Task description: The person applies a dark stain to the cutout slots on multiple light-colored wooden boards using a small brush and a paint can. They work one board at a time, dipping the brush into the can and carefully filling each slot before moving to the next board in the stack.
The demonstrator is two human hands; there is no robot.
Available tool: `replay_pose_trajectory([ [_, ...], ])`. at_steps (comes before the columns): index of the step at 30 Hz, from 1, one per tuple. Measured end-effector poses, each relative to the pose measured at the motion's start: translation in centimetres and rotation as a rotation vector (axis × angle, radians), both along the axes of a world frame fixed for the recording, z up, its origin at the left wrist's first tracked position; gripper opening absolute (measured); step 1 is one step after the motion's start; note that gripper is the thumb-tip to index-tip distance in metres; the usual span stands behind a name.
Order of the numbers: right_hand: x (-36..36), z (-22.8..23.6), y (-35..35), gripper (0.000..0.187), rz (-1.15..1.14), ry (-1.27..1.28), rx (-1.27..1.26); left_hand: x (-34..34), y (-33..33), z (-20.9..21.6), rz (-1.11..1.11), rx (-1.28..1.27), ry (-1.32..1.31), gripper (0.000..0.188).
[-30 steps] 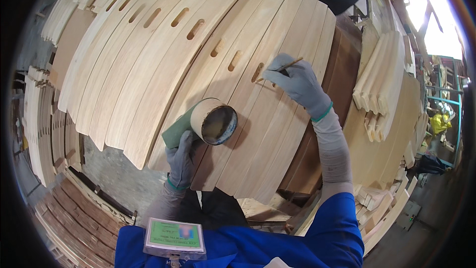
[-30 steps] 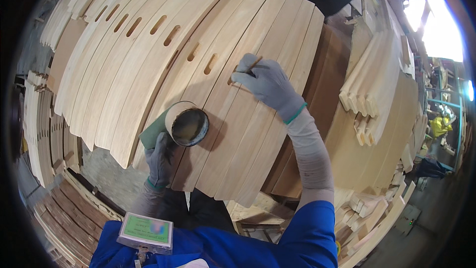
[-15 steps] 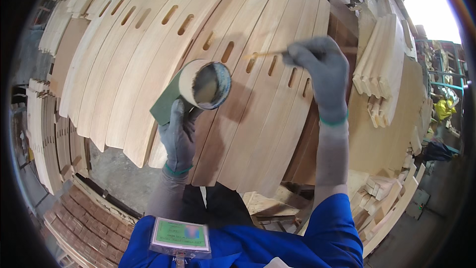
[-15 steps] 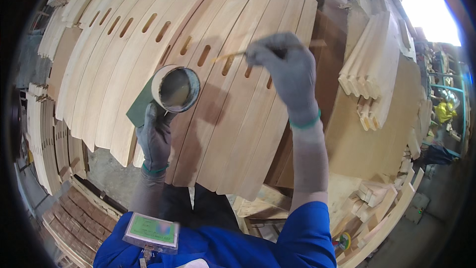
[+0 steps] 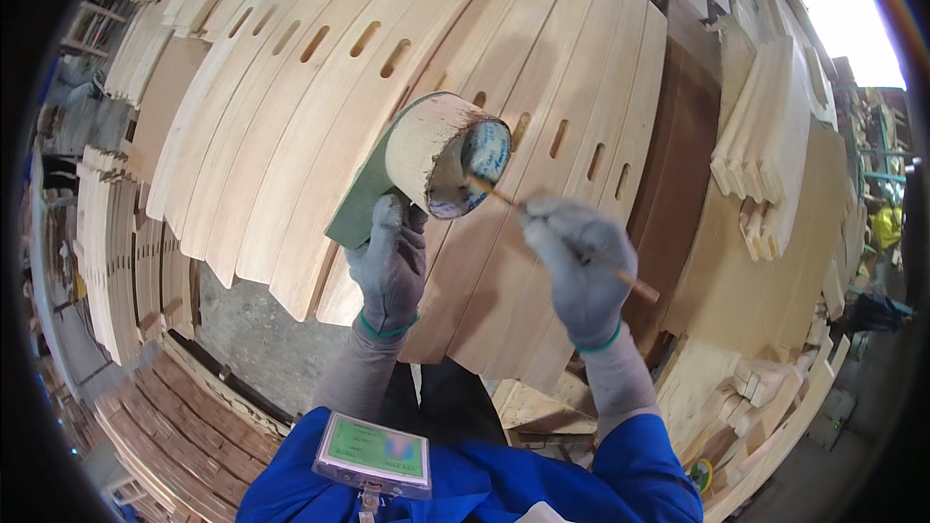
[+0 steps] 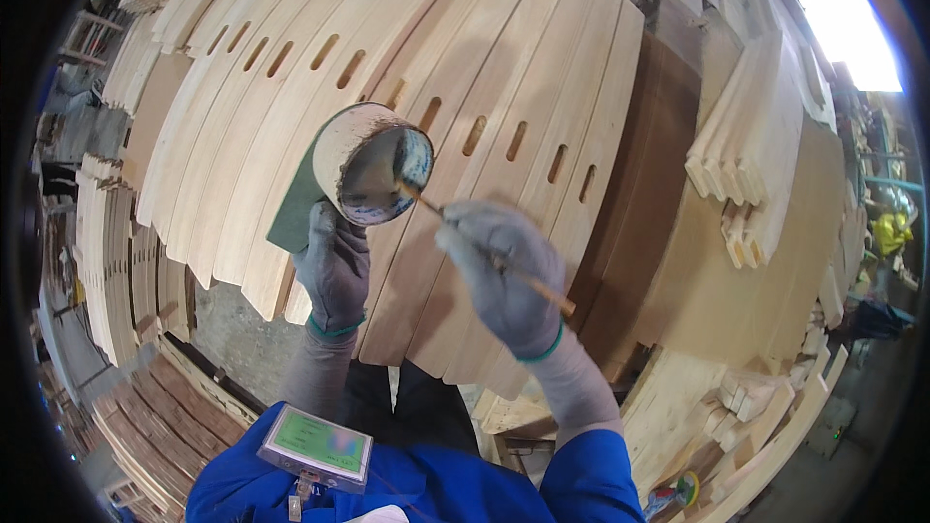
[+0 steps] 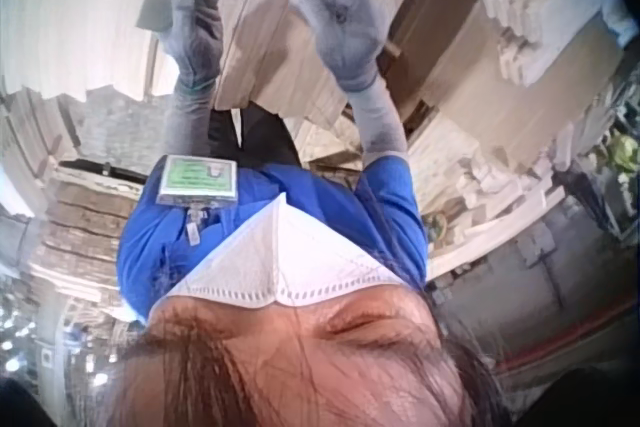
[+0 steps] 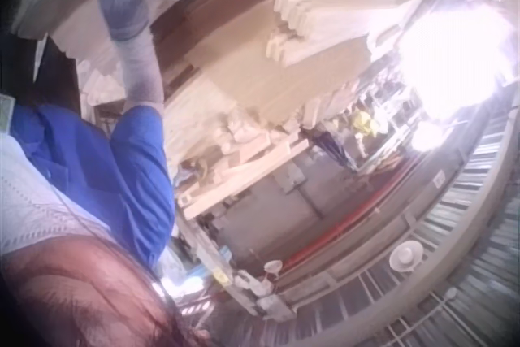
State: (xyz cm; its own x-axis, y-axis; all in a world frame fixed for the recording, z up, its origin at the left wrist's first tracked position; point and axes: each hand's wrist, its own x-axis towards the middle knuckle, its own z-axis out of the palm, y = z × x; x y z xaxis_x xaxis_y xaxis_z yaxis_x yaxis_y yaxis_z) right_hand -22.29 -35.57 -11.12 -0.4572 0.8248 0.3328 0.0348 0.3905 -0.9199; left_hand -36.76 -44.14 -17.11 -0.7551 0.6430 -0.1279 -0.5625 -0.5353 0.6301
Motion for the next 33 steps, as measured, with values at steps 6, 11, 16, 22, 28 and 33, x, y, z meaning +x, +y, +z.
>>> replay_pose_trajectory([
  [6,1.7,0.9,-3.6,0.017,0.255,-0.022,0.241,0.0,1.0,-0.7,0.019,0.088,0.036,0.022],
  [11,1.7,0.9,-2.3,0.020,0.031,0.309,-0.182,-0.6,0.1,-0.2,-0.091,0.126,0.037,0.022],
  [16,1.3,0.1,-1.8,0.020,0.042,0.243,-0.167,-0.1,0.5,0.3,-0.123,0.107,0.046,0.022],
  [22,1.1,0.7,-2.9,0.016,-0.035,0.389,-0.233,-0.7,0.2,-1.8,-0.043,0.046,0.085,0.018],
  [28,-0.7,2.3,7.1,0.005,-0.094,0.065,-0.411,-0.5,-2.2,-3.2,0.049,-0.301,0.004,0.018],
  [33,-5.2,0.4,15.1,0.012,0.173,-0.140,-0.439,0.8,-5.6,-5.8,-0.076,-0.478,0.326,0.021],
])
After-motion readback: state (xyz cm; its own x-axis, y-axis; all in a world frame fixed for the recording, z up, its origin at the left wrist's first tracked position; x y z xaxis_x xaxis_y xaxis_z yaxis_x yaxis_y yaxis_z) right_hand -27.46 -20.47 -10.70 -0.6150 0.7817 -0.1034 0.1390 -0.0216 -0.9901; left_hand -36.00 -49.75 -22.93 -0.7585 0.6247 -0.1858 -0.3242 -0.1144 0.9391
